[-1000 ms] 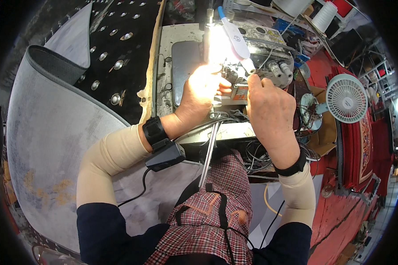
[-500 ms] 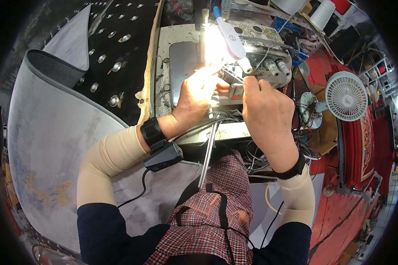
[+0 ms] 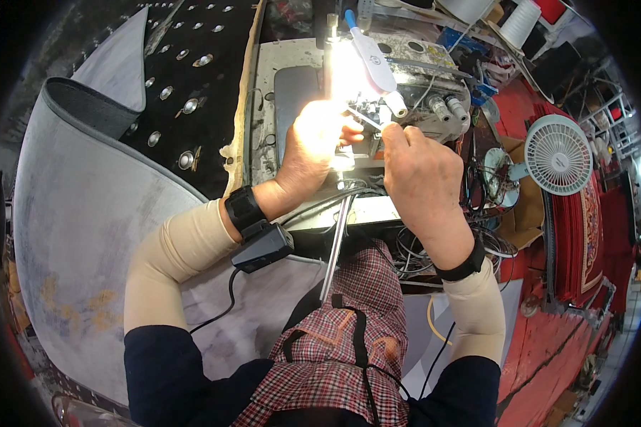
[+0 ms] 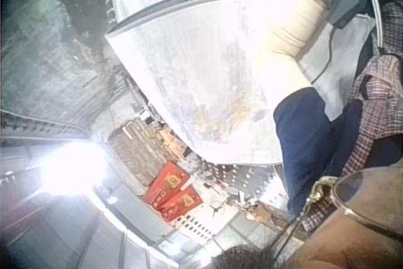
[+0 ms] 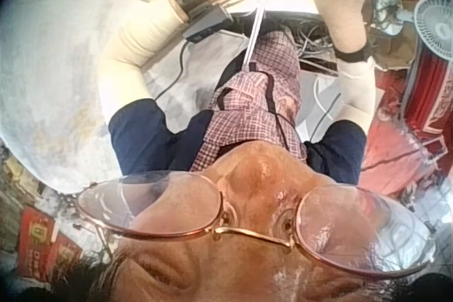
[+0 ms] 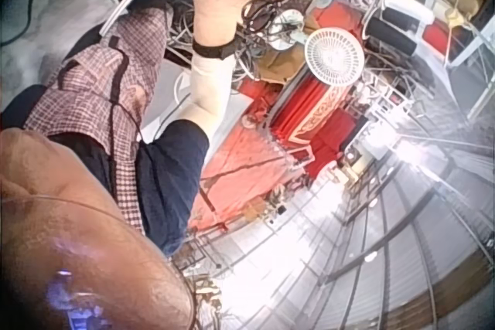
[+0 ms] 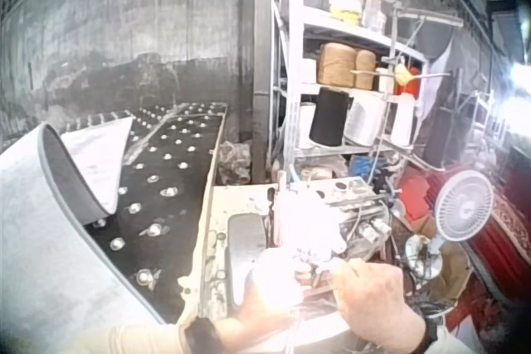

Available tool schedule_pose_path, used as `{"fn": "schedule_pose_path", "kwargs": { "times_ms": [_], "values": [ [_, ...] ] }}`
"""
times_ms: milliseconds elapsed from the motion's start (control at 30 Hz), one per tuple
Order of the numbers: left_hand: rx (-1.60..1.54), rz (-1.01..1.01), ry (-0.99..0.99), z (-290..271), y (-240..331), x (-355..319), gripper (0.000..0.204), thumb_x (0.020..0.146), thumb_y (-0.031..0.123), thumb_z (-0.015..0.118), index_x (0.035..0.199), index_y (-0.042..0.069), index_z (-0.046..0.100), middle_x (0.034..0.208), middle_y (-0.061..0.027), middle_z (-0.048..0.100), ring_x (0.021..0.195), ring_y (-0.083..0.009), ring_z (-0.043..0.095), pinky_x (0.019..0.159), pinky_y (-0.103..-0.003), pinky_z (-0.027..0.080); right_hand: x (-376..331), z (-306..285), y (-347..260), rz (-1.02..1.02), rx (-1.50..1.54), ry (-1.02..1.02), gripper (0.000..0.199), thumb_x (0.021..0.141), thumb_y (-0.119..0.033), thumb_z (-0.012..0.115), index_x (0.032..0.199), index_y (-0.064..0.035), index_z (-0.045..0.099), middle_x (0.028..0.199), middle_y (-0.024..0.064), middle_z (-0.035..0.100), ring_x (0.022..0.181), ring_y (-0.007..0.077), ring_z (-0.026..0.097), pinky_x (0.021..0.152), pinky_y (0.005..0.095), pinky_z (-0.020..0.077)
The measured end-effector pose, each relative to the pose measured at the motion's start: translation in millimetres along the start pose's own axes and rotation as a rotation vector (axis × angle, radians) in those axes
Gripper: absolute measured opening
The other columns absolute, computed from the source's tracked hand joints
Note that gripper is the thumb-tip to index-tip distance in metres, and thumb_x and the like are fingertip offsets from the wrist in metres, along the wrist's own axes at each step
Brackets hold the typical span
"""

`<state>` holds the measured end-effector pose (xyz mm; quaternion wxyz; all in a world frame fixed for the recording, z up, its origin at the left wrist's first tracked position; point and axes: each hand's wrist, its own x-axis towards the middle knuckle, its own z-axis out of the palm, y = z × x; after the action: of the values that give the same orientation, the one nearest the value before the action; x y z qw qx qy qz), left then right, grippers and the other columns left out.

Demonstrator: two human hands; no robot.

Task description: Sewing the edge of a grey fabric mat using an industrial overlock sewing machine.

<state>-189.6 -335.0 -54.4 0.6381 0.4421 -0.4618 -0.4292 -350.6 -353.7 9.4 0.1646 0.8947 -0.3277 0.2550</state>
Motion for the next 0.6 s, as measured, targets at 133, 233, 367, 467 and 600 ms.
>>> {"fn": "schedule_pose_path", "kwargs": {
  "times_ms": [133,233,367,467,600],
  "values": [
    [0.044,0.045,0.040,-1.6,4.4,0.2,0.010,0.093,0.006,0.045,0.101,0.000,0.046,0.091,-0.0140,0.063,0.079,-0.0181,0.065,0.070,-0.028,0.053,-5.8,7.7,-5.6,-0.015,0.160,0.066,0.010,0.077,-0.006,0.061,0.085,-0.0088,0.055,0.066,0.0060,0.053,0.054,0.0216,0.058,0.047,0.0321,0.0446],
    [0.063,0.026,0.062,-0.5,7.6,-1.3,0.006,0.092,0.006,0.048,0.095,0.001,0.046,0.087,-0.0123,0.063,0.073,-0.0163,0.064,0.064,-0.026,0.053,-8.3,10.2,-12.9,0.023,0.197,0.121,0.008,0.079,-0.008,0.061,0.084,-0.0088,0.055,0.066,0.0063,0.053,0.053,0.0223,0.057,0.047,0.0322,0.0446],
    [-0.053,-0.029,0.110,-2.4,1.3,-2.2,0.005,0.091,0.007,0.050,0.090,0.003,0.046,0.081,-0.0096,0.062,0.069,-0.0142,0.063,0.055,-0.024,0.052,-16.2,10.0,-12.4,0.076,0.198,0.127,0.010,0.079,-0.009,0.062,0.085,-0.0085,0.055,0.066,0.0066,0.054,0.054,0.0228,0.057,0.047,0.0322,0.0445],
    [-0.052,-0.015,0.120,-1.4,-2.4,-1.9,0.005,0.092,0.007,0.049,0.091,0.004,0.046,0.081,-0.0096,0.061,0.069,-0.0141,0.063,0.054,-0.024,0.052,-22.4,6.6,-5.2,0.126,0.177,0.145,0.011,0.079,-0.009,0.063,0.086,-0.0080,0.055,0.067,0.0069,0.054,0.054,0.0234,0.058,0.048,0.0325,0.0445],
    [-0.038,-0.010,0.115,-1.3,-0.9,-1.8,0.005,0.092,0.007,0.049,0.091,0.003,0.046,0.082,-0.0099,0.061,0.068,-0.0141,0.063,0.054,-0.023,0.052,-21.0,8.4,5.4,0.130,0.136,0.141,0.013,0.078,-0.008,0.063,0.087,-0.0072,0.054,0.067,0.0074,0.054,0.055,0.0236,0.058,0.048,0.0334,0.0448]
  ]
}}
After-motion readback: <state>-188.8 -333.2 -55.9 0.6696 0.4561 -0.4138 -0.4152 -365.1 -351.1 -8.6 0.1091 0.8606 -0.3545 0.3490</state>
